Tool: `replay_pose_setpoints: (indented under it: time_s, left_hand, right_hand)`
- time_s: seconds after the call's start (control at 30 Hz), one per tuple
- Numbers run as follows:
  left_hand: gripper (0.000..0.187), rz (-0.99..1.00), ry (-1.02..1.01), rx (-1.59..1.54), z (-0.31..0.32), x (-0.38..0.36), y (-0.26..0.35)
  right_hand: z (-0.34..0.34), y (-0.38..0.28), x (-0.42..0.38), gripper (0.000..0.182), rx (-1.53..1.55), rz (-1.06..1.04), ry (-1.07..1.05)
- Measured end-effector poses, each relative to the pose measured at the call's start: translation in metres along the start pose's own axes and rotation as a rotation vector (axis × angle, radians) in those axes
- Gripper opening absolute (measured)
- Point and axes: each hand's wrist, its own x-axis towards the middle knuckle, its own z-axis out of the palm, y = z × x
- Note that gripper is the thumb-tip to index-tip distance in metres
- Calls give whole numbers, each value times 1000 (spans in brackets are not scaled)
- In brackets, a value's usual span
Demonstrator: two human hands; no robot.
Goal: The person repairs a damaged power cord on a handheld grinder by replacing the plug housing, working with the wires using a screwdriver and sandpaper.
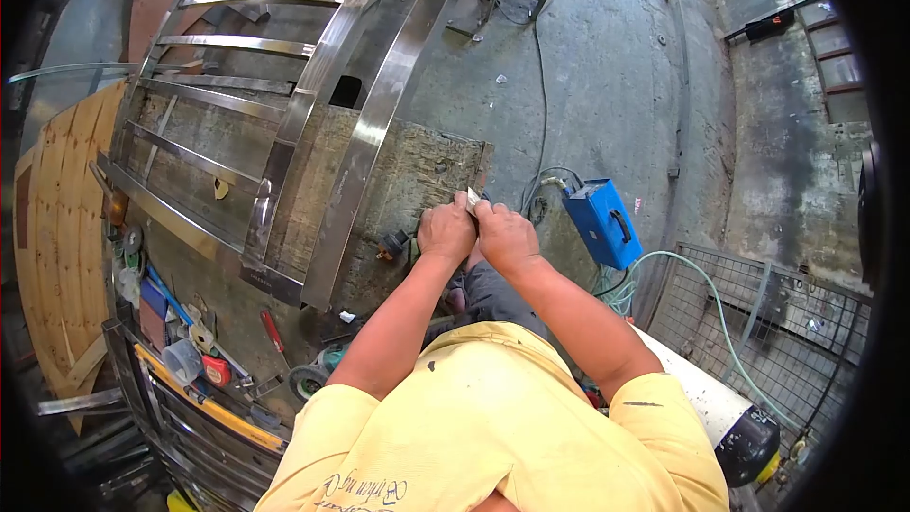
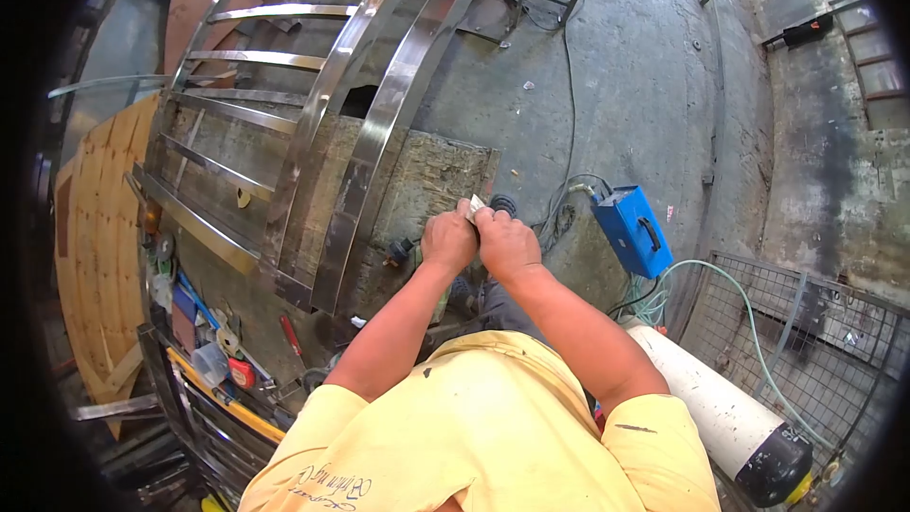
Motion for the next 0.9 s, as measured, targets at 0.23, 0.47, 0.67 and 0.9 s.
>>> replay_pose_setpoints:
  time_s: [0.23, 0.47, 0.67, 0.9]
  left_hand:
    - [24, 18, -46, 26, -4, -1, -1]
    - [25, 94, -42, 69, 3, 2, -9]
    - [25, 51, -27, 6, -5, -4, -1]
    - [27, -54, 80, -192, -13, -10, 0]
  right_hand:
    - [4, -8, 0, 17, -7, 2, 29]
    - [-5, -16, 8, 16, 26, 55, -20]
    - [-25, -25, 20, 18, 139, 242, -81]
    - [-19, 56, 23, 43, 382, 405, 124]
